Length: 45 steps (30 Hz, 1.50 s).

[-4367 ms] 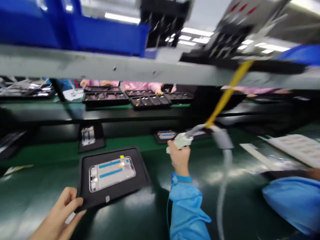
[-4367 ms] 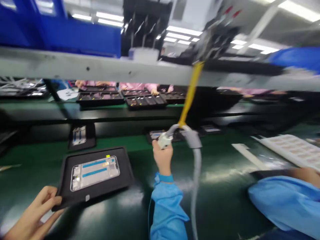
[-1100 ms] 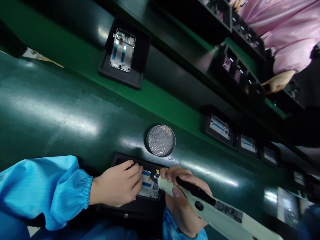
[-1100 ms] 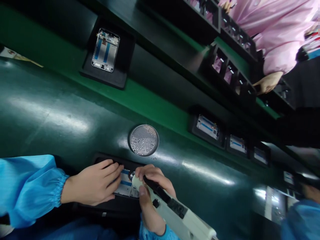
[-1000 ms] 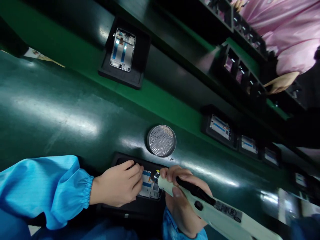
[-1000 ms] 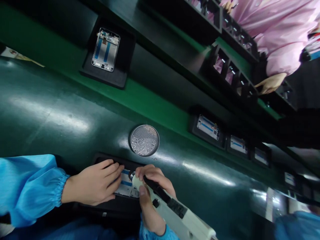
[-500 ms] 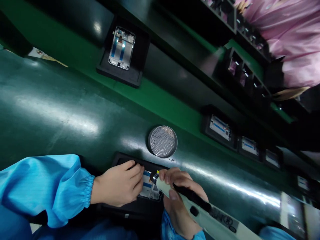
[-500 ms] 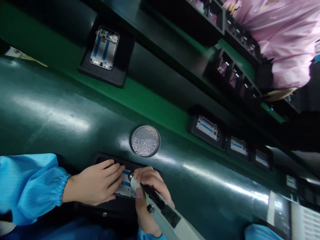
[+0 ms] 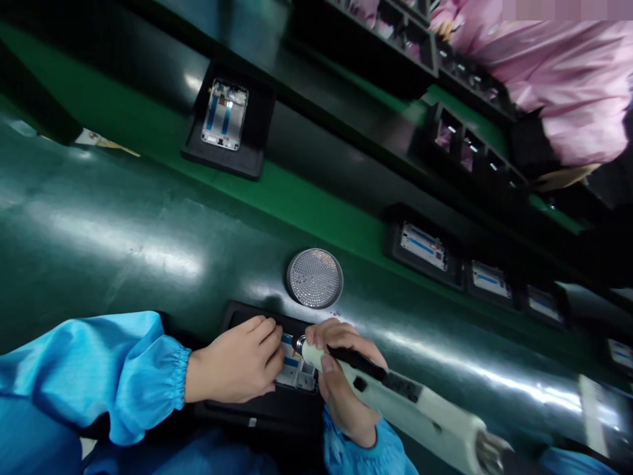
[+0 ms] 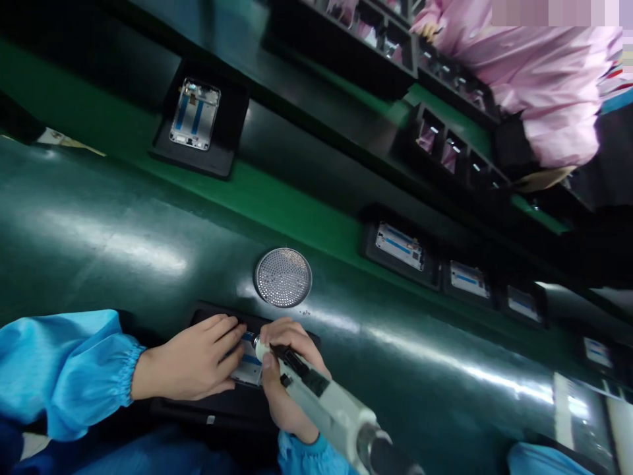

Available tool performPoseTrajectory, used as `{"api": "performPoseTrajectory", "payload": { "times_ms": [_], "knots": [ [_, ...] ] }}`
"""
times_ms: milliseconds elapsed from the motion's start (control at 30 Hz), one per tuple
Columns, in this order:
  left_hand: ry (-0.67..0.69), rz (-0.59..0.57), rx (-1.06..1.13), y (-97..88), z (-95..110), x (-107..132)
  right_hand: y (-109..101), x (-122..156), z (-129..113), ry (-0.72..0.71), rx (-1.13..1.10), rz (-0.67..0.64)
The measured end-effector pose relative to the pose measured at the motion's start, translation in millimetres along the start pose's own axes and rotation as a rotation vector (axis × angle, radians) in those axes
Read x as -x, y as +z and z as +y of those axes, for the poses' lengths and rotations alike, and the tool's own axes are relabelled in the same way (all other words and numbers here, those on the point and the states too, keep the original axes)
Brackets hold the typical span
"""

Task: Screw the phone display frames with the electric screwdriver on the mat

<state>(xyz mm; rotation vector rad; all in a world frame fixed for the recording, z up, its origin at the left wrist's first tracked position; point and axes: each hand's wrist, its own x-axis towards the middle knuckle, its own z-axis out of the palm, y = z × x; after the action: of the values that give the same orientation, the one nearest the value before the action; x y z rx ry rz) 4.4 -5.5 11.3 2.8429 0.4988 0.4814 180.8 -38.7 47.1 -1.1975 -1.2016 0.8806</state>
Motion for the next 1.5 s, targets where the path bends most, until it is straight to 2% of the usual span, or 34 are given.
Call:
{"api": "performPoseTrajectory", "payload": {
  "times_ms": [100,200,300,433,567,800,1033,1267,1500],
  "knots": [
    [-0.041,-0.037,-0.045,-3.4,5.2,-1.6,-13.5,-12.2,-7.9,-0.029,-0.072,0.042],
    [-0.006,0.047,-0.156,-11.3,16.4,0.2,-37.7,-32.3,-28.9,-0.163,-0.145,0.29],
    [0.078,0.146,-0.184,-24.5,29.4,5.6,-63.2,-47.8,-51.4,-0.229,-0.197,0.529],
    [0.108,0.122,-0.077,-41.0,39.7,11.9,-82.3,-52.3,-65.6,-0.232,-0.237,0.663],
    [0.109,0.057,-0.022,-46.7,44.4,14.0,-87.9,-49.1,-68.5,-0.295,-0.237,0.667],
    [0.146,0.038,0.006,-48.1,52.5,14.5,-95.7,-43.4,-69.3,-0.407,-0.202,0.618],
    [0.138,0.014,-0.028,-46.5,57.7,15.9,-95.3,-40.9,-71.6,-0.367,-0.242,0.631],
    [0.125,-0.056,-0.031,-44.1,59.2,20.8,-95.4,-40.1,-74.4,-0.35,-0.208,0.626],
    [0.141,0.021,-0.021,-44.8,58.7,17.7,-93.9,-40.2,-76.0,-0.357,-0.205,0.609]
  ]
}}
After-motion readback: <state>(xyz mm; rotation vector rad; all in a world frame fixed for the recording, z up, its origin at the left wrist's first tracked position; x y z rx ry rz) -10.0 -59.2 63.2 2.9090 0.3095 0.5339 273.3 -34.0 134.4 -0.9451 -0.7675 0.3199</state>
